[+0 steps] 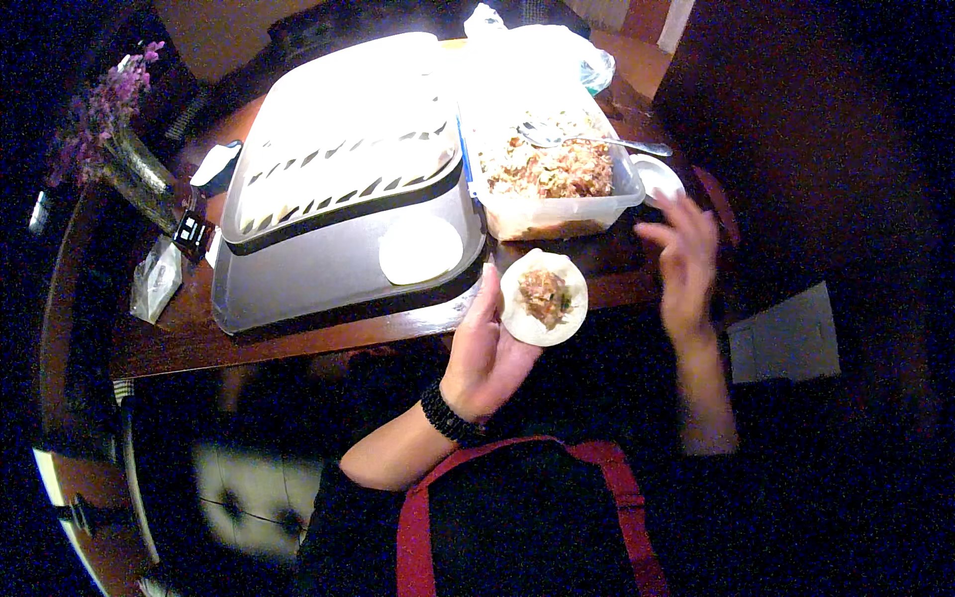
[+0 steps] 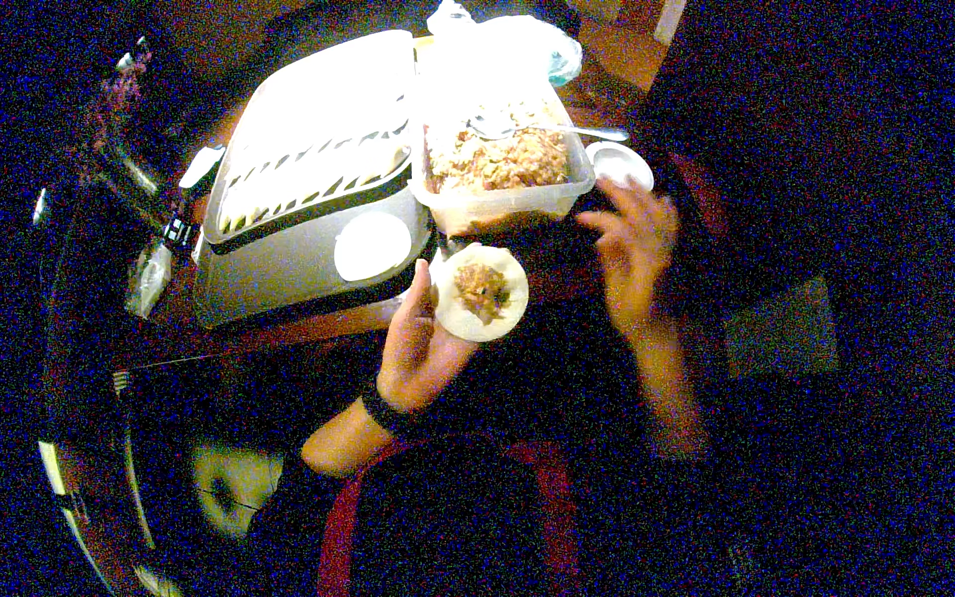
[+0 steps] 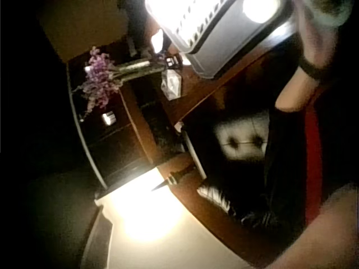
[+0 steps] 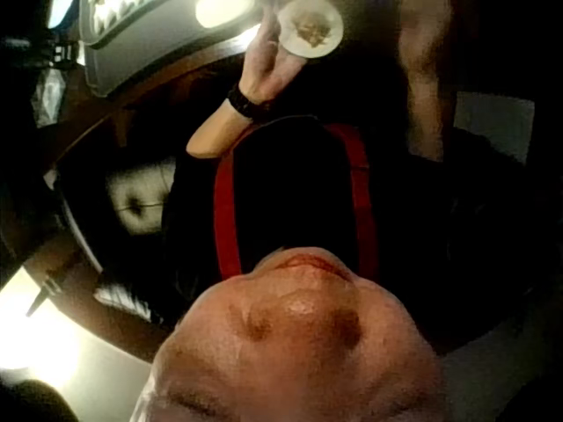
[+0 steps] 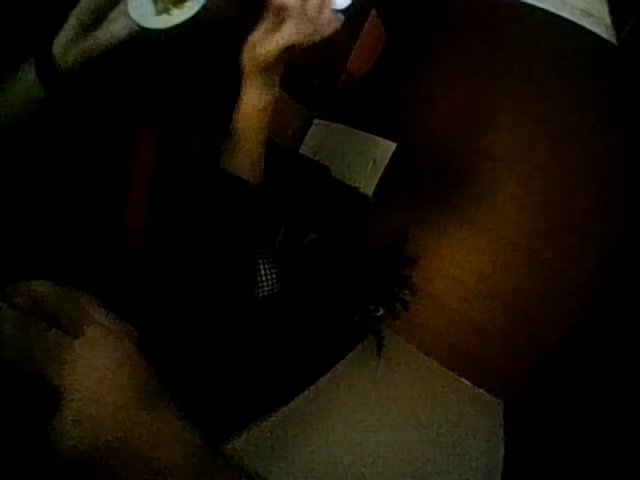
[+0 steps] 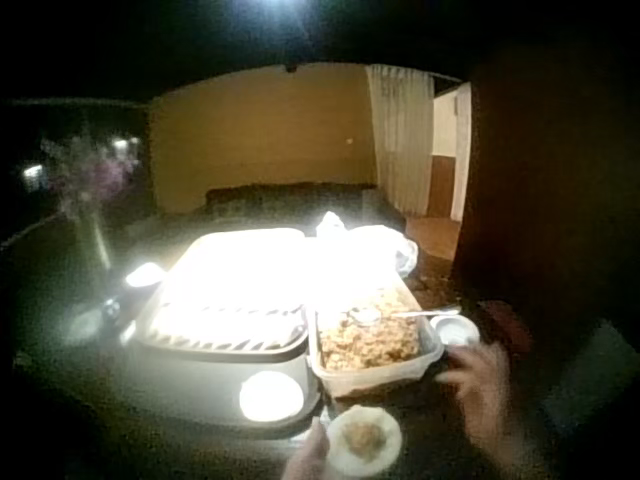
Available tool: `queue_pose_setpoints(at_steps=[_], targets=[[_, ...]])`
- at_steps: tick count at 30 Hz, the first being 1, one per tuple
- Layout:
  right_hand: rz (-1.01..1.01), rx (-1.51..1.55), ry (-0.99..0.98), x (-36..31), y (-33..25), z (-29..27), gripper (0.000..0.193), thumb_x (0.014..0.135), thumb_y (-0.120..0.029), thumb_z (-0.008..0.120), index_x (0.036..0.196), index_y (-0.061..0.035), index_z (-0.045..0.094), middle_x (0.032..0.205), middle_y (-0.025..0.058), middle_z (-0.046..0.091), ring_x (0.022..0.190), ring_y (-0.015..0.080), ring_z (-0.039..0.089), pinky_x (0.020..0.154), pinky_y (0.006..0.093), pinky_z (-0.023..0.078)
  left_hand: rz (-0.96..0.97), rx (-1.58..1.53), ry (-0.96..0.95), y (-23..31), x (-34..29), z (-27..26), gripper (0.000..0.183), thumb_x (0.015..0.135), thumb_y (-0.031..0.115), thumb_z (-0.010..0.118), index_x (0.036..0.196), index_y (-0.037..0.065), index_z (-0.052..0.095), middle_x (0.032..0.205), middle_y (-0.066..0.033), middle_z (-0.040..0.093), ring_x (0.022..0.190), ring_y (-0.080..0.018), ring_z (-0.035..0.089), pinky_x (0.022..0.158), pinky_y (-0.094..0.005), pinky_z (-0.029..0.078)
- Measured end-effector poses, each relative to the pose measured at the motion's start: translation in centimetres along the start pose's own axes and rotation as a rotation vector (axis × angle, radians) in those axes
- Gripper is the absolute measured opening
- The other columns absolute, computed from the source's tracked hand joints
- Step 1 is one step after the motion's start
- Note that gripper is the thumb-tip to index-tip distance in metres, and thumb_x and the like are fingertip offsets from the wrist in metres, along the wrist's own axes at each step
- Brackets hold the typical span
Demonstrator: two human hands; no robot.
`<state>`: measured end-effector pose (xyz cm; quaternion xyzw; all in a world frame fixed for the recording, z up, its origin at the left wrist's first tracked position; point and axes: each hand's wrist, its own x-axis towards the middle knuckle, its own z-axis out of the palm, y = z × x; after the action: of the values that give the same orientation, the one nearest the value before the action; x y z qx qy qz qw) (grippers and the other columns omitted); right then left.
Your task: The person prepares dumplings by placing meat filling onto a dough wrapper with a spoon and folding the edges together. They arrange the finished dumplings in rows on a tray.
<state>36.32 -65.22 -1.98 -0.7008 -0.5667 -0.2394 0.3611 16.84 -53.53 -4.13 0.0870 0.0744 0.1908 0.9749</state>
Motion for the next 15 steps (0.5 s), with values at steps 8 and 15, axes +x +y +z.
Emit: queue_pose_setpoints(at_steps=[8, 15], targets=[[-0.225, -0.106, -0.414, 0.7, -9.5, 1.4, 0.055, 0.090, -0.051, 0.031, 0.111, -0.0085, 0.059, 0.137, 0.0144, 0.038, 0.130, 0.0331, 0.027, 0.104, 0.0531, 0.010, -0.133, -0.143, -0.218, -0.1, -0.5, -0.7, 0.059, 0.092, 0.052, 0.033, 0.129, 0.006, 0.037, 0.126, -0.0106, 0.048, 0.115, -0.0238, 0.048, 0.094, -0.0396, 0.041], [-0.399, 0.001, -0.424, -1.3, -9.2, 0.7, 0.050, 0.088, -0.055, 0.034, 0.105, -0.0201, 0.065, 0.135, 0.0115, 0.042, 0.130, 0.0317, 0.028, 0.106, 0.0507, 0.006, -0.013, -0.004, -0.050, 1.2, -1.1, 0.1, 0.069, 0.091, 0.056, 0.028, 0.131, 0.001, 0.033, 0.129, -0.0168, 0.044, 0.119, -0.0293, 0.044, 0.101, -0.0429, 0.034]])
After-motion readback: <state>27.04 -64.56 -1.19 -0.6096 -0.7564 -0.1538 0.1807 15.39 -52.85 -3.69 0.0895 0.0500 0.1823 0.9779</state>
